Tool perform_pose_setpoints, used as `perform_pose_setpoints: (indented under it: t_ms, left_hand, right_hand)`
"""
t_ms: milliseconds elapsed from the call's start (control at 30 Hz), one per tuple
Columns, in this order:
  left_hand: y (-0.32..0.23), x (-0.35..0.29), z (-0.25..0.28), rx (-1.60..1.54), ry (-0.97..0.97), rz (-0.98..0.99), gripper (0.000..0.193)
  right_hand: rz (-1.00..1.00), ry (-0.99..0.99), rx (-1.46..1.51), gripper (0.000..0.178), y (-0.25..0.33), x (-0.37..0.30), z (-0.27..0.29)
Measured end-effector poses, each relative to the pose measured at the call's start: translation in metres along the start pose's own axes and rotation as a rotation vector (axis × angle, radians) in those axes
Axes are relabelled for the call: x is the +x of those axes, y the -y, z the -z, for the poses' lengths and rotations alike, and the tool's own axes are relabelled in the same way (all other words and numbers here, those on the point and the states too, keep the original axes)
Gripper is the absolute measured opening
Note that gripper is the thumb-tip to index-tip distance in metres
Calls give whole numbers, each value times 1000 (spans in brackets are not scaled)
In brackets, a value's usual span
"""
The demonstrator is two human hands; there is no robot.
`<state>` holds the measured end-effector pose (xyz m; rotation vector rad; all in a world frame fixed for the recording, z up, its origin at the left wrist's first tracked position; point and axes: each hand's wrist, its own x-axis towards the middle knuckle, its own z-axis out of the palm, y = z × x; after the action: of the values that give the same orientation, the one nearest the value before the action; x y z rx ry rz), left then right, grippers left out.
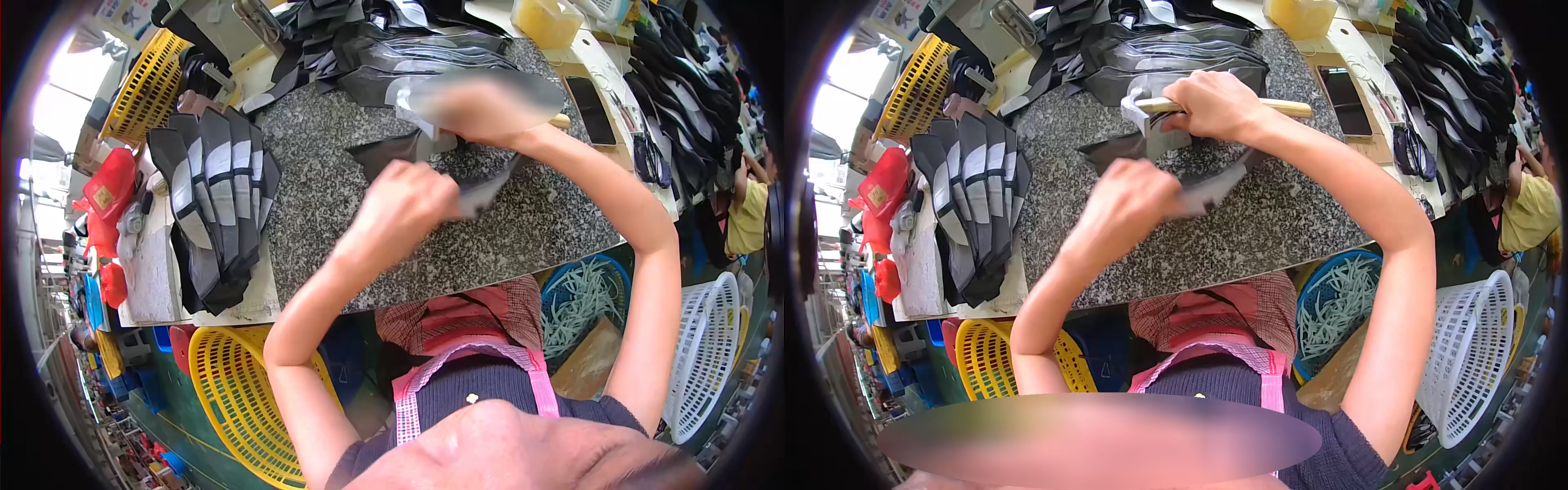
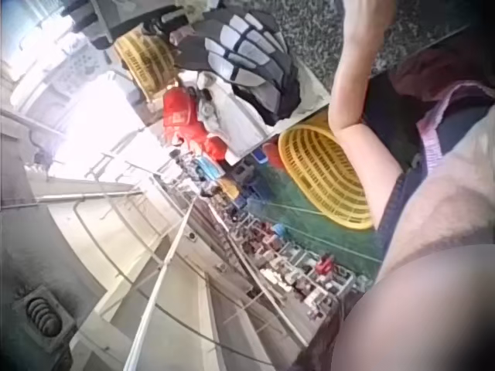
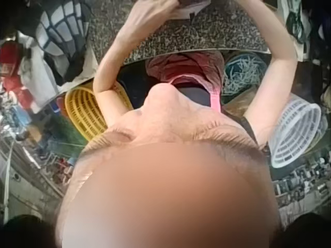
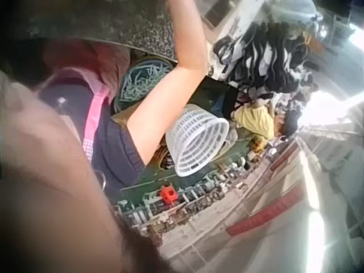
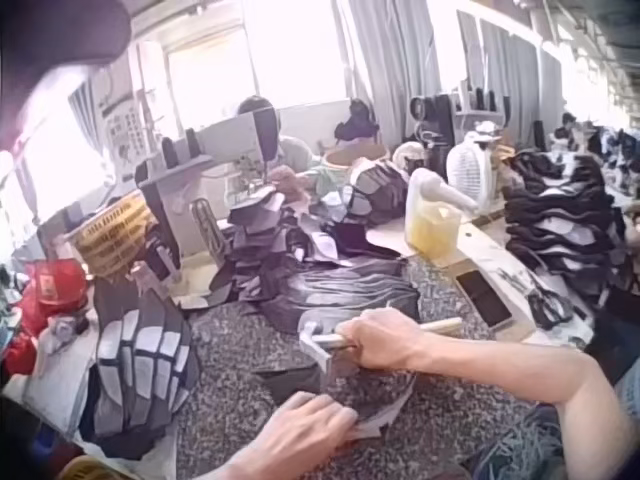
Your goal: Hammering shoe upper components to flatten or bond them during the manufacturing process.
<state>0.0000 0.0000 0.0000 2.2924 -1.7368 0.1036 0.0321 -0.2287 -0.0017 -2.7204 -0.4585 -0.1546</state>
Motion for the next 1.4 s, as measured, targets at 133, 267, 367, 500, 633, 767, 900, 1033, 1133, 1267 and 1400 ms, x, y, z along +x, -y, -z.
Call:
perform_pose_setpoints:
  t_ms: [133, 267, 367, 500, 633, 767, 900, 1033, 1133, 1267, 1400]
  left_hand:
    - [-90, -22, 6, -304, 37, -267, 20]
    - [-70, -44, -23, -485, 78, 97, 25]
    - [-45, -76, -12, -555, 180, 455, 25]
    - [-36, -94, 12, -346, 171, 485, 24]
    - [-35, -54, -5, -471, 47, 434, 31]
    - [-39, -6, -38, -519, -4, 262, 28]
    - [-28, 17, -52, -522, 63, 224, 18]
    - [-24, 23, -53, -662, 146, 305, 9]
    - [-22, 17, -59, -627, 61, 175, 12]
    - [-29, 11, -55, -282, -78, -180, 20]
    - [-30, 8, -53, -123, -88, -271, 23]
  right_hand:
    - [-101, -88, -130, 28, 1, 4, -12]
    - [-115, -325, -68, 32, 6, -7, -3]
    - [-122, -284, 377, 31, 19, -42, 15]
    - [-458, 26, 718, 47, 49, -133, 49]
    - [-607, 146, 804, 33, 64, -191, 45]
    - [-620, 247, 773, 22, 64, -218, 24]
    - [-494, 184, 735, 21, 65, -231, 14]
    - [-487, 238, 753, 29, 61, -235, 15]
    - [-605, 361, 743, 28, 56, -218, 31]
    - [-373, -75, 623, 14, 60, -203, 31]
    - [-408, 259, 603, 13, 56, -199, 17]
